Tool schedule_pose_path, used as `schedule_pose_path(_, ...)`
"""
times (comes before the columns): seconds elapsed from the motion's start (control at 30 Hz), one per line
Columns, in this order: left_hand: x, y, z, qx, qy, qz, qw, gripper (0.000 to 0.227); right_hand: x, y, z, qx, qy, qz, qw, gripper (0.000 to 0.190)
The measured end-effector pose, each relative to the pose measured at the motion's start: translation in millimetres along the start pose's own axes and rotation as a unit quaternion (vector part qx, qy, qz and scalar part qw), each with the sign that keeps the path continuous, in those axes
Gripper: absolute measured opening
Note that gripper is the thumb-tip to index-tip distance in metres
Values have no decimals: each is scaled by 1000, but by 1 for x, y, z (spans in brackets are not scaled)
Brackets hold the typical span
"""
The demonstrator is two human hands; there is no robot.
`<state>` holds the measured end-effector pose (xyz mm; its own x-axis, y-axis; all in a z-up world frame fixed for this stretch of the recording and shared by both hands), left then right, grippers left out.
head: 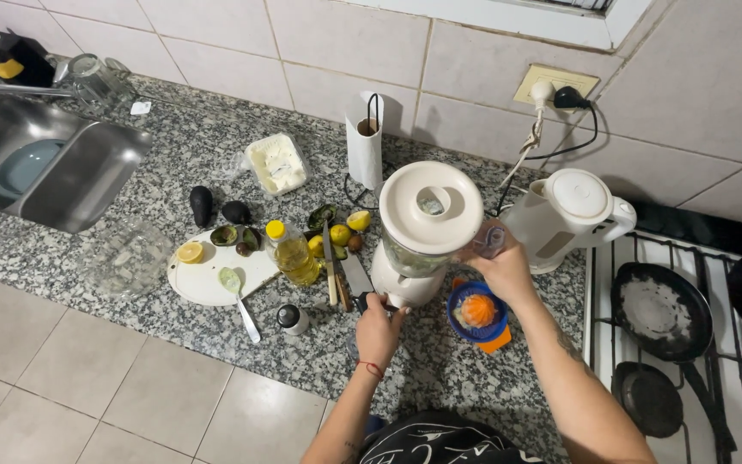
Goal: Preparing a mixture by adding oil to a blender, blending the contents, and stirring with a spoon.
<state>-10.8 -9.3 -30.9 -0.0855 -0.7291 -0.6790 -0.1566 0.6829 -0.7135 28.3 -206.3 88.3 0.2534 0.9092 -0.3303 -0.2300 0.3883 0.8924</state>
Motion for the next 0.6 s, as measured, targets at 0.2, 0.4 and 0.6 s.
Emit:
schedule_pose_path(0.2,1,1,2,-4,3,0,1000,41,0,5,0,2,1,-2,1000,34)
schedule_pose_path(0.4,2,2,1,-4,-1,6,1000,40,0,1,0,3,-3,-1,1000,37)
schedule_pose_path(0.6,1,1,0,-5,2,9,1000,41,0,-3,1,9,-3,6,1000,38)
Point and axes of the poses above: each hand's wrist, its own z-axis towards the middle knuckle, its own x-axis out of the palm, y = z × x, the point moved 1 cm from there along z, towards the middle knuckle, and after that the axes turned 7 degrees about -x, right-handed, at the moved point
